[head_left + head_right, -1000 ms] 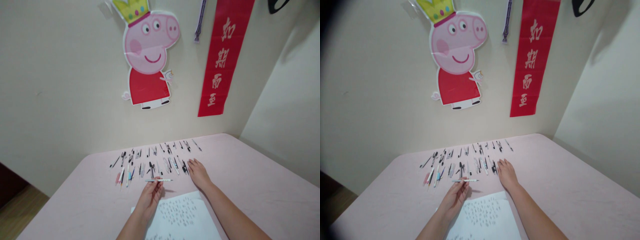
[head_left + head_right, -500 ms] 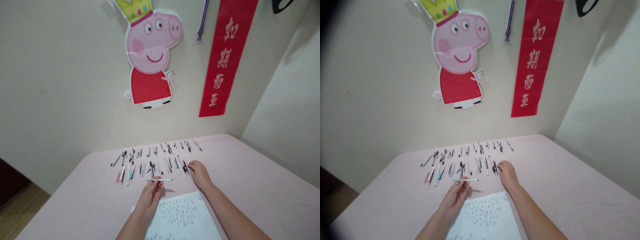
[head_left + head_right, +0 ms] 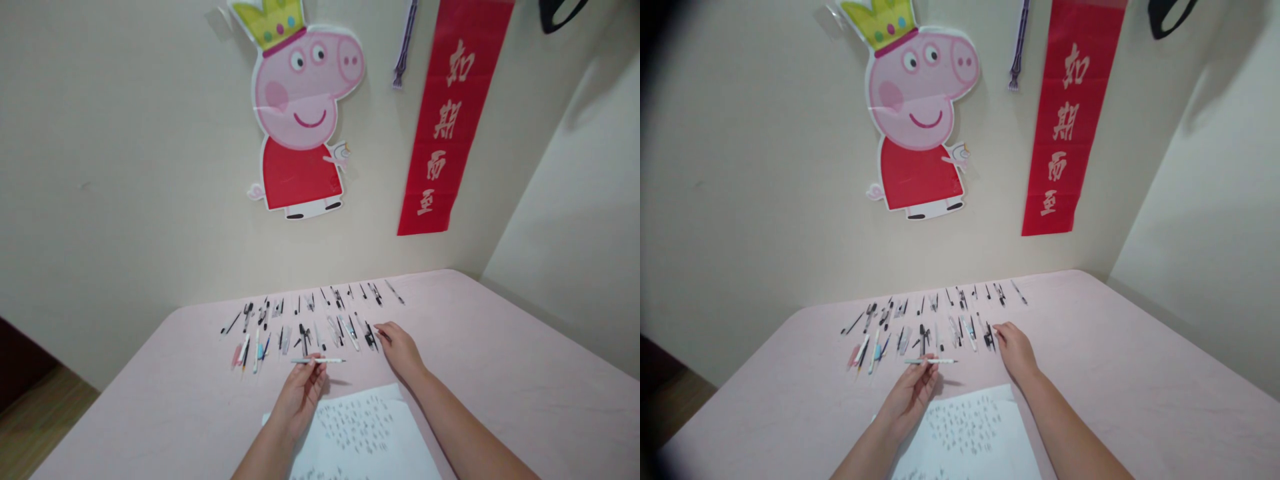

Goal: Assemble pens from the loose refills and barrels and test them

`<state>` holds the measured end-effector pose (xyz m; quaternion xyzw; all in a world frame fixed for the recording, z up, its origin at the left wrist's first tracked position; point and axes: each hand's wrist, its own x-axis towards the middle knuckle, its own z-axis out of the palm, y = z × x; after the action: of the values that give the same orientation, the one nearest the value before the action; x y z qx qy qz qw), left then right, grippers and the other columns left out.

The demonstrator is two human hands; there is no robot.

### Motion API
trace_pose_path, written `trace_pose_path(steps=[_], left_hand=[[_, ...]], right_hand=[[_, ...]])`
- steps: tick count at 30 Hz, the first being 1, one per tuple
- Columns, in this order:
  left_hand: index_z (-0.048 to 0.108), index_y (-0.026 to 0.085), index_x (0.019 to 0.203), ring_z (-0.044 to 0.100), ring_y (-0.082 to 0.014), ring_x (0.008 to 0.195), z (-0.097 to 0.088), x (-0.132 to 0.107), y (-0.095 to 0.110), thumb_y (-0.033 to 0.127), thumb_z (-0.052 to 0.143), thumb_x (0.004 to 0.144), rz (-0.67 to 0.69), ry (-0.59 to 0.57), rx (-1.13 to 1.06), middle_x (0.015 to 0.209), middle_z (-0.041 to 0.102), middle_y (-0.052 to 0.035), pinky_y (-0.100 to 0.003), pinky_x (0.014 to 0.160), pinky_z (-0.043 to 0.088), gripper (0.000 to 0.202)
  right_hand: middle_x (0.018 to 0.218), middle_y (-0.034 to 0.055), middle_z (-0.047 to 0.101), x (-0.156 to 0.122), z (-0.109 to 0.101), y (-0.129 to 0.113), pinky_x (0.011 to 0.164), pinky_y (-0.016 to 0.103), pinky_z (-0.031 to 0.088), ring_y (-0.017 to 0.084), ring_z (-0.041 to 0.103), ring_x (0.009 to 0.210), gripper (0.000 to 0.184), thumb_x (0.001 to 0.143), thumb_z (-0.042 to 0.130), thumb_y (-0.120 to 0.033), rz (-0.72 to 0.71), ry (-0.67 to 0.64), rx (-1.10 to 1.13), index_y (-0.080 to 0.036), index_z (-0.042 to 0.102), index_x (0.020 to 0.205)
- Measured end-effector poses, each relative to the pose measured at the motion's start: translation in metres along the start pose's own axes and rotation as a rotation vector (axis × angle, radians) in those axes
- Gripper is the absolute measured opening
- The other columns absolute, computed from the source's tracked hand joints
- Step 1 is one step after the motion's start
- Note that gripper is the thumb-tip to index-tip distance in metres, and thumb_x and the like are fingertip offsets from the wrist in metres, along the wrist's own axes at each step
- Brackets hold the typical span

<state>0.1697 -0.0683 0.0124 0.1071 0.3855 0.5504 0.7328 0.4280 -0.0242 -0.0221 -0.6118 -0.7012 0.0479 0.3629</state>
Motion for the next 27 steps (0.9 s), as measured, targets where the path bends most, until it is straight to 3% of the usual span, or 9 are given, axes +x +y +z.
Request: trace_pose_path(steps=[18, 27], left_hand=[[0.064, 0.007, 0.08, 0.066, -0.0096, 0.061, -0.001, 0.0, 0.0, 0.001, 0.049, 0.086, 0.001, -0.03, 0.004, 0.07, 0.068, -0.0081, -0.017, 0.06, 0.057, 0.017], [0.064, 0.007, 0.079, 0.066, -0.0098, 0.06, -0.002, 0.003, -0.001, 0.001, 0.05, 0.085, 0.0, -0.024, -0.005, 0.07, 0.068, -0.0078, -0.018, 0.06, 0.057, 0.016]], right_hand=[[0.1, 0.0109, 0.071, -0.004, -0.001, 0.005, 0.086, 0.032, 0.045, 0.022, 0.064, 0.092, 0.037, 0.085, 0.04, -0.016, 0.094, -0.059, -0.088, -0.014, 0.068, 0.107], [0.093, 0.0103, 0.068, -0.003, -0.007, 0.013, 0.084, 0.03, 0.041, 0.022, 0.059, 0.09, 0.031, 0.08, 0.043, -0.006, 0.07, -0.042, -0.211, -0.015, 0.071, 0.09]])
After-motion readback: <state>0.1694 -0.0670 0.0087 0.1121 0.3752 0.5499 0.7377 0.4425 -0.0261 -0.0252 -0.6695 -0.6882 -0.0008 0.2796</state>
